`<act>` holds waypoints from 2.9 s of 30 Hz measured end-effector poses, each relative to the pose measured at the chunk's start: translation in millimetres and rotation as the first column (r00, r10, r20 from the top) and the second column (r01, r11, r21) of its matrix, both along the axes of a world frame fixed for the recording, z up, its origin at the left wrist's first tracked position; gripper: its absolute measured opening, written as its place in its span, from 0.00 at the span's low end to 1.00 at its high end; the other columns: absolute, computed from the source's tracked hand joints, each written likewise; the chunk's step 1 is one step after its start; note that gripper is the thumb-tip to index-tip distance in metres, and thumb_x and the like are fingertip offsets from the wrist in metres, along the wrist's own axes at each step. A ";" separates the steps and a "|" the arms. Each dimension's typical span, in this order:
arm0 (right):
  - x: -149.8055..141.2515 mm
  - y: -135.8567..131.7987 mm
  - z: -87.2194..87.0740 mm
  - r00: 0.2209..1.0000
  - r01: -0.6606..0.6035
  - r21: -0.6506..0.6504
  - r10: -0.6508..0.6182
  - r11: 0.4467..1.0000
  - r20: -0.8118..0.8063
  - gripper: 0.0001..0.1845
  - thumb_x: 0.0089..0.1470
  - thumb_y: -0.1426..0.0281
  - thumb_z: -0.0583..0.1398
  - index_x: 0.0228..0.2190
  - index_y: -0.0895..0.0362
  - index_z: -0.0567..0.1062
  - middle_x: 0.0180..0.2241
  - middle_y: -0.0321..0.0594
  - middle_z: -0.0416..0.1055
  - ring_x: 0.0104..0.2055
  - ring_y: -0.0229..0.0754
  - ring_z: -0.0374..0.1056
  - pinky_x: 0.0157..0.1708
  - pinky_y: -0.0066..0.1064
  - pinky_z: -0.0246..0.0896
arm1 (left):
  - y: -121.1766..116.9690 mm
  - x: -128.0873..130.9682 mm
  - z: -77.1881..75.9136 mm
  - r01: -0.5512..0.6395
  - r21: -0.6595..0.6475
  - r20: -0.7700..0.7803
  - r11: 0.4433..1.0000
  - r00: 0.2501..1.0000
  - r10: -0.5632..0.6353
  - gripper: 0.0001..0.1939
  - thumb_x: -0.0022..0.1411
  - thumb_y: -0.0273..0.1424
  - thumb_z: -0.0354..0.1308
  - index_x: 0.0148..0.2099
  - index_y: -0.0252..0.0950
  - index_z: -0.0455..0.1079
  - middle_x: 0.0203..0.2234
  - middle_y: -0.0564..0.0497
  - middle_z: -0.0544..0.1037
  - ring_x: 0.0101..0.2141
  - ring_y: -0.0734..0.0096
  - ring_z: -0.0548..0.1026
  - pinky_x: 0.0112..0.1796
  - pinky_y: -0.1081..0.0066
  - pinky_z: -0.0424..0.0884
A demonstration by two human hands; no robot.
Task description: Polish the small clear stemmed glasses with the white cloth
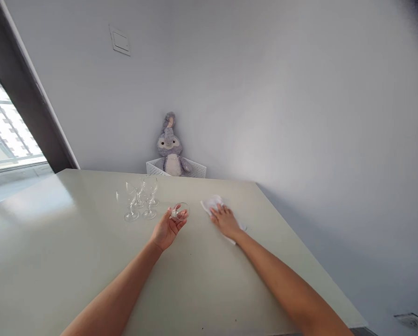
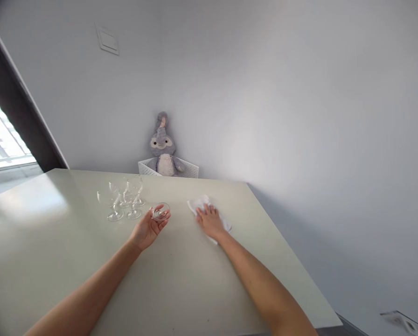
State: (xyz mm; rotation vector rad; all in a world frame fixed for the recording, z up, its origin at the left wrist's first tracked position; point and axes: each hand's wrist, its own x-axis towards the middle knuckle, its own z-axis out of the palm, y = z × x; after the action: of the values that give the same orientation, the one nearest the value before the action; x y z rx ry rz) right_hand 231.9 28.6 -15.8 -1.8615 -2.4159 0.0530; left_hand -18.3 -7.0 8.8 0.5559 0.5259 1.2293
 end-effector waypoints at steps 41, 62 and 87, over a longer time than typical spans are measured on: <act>-91.0 -70.9 29.6 0.279 -0.331 -0.097 -0.001 0.939 -0.960 0.17 0.50 0.61 0.57 0.40 0.57 0.71 0.34 0.37 0.69 0.37 0.41 0.64 0.38 0.32 0.58 | -11.8 15.9 0.1 -0.035 0.195 -0.286 0.980 0.954 0.092 0.23 0.49 0.30 0.62 0.48 0.41 0.64 0.40 0.50 0.72 0.39 0.71 0.71 0.41 0.72 0.65; -69.4 -63.8 25.4 0.202 -0.230 -0.124 -0.077 0.965 -0.976 0.16 0.47 0.57 0.57 0.30 0.57 0.71 0.24 0.37 0.66 0.26 0.39 0.60 0.28 0.30 0.56 | 0.7 24.6 31.9 0.261 0.194 -0.626 0.946 0.775 -0.085 0.20 0.55 0.37 0.56 0.50 0.40 0.68 0.30 0.49 0.75 0.30 0.69 0.73 0.32 0.71 0.69; -75.9 -81.5 28.4 0.372 -0.293 -0.106 0.011 0.950 -0.928 0.17 0.51 0.60 0.53 0.39 0.57 0.70 0.30 0.41 0.71 0.30 0.43 0.65 0.31 0.33 0.58 | -16.3 19.1 25.0 0.198 0.328 -0.558 0.924 0.830 0.020 0.22 0.54 0.38 0.56 0.51 0.38 0.65 0.34 0.48 0.74 0.34 0.66 0.72 0.37 0.66 0.69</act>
State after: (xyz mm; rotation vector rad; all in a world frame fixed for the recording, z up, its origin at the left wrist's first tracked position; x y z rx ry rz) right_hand 156.0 -52.8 12.6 -1.0688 -1.7153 1.1570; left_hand 0.8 -23.4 33.8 1.2772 0.7448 1.0708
